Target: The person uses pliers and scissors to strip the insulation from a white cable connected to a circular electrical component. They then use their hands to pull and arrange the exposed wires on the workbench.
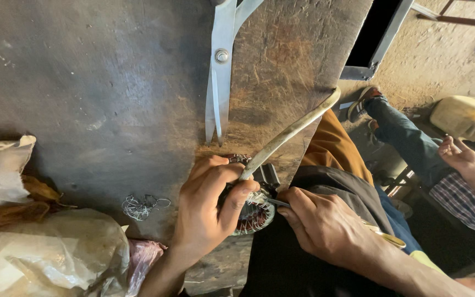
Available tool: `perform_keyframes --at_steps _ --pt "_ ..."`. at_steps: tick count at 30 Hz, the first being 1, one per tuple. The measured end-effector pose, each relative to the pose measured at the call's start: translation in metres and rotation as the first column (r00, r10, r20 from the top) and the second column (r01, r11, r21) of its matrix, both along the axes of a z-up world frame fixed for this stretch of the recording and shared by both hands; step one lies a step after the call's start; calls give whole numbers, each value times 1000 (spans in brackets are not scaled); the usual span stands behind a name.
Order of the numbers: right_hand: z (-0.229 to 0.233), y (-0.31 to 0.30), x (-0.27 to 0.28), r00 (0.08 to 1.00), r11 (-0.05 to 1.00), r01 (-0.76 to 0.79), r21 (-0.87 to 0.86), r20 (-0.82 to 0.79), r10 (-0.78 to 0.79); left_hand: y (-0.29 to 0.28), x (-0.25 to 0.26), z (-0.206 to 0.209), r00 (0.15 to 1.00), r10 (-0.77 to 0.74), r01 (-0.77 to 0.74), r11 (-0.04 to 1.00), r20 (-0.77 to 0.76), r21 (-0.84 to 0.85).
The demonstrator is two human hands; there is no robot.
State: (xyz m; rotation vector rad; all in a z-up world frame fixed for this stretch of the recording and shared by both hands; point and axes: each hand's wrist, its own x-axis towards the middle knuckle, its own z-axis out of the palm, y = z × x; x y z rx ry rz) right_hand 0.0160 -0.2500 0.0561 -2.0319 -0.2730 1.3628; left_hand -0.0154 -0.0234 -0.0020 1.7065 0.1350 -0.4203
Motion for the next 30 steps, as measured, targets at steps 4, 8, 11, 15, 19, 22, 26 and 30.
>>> perform_keyframes --at_steps 4,8,11,15,19,22,26,30 --pt "-7 0 2 998 998 26 58 52 -29 -1 3 -2 999 -3 3 1000 -33 -3" --pt "5 -12 16 979 994 43 99 196 -61 0 5 2 999 7 -8 1000 -34 -26" --pt "24 -28 26 994 996 79 -32 73 -76 1 3 3 997 17 -15 1000 -79 19" --pt "31 -38 29 999 1000 -16 18 29 15 -1 -3 2 997 75 -75 997 -33 12" --pt "30 -30 27 974 997 -77 -2 213 76 -10 -12 8 967 250 -247 968 -55 47" --pt "27 -22 30 956 992 -124 5 267 118 -16 -18 9 928 352 -354 935 -119 7" --pt "25 -14 36 946 985 -174 -11 276 170 -11 -17 6 966 256 -256 967 -31 -6" --pt "23 -19 45 967 975 -222 21 134 217 -9 -12 5 987 160 -161 982 23 94"
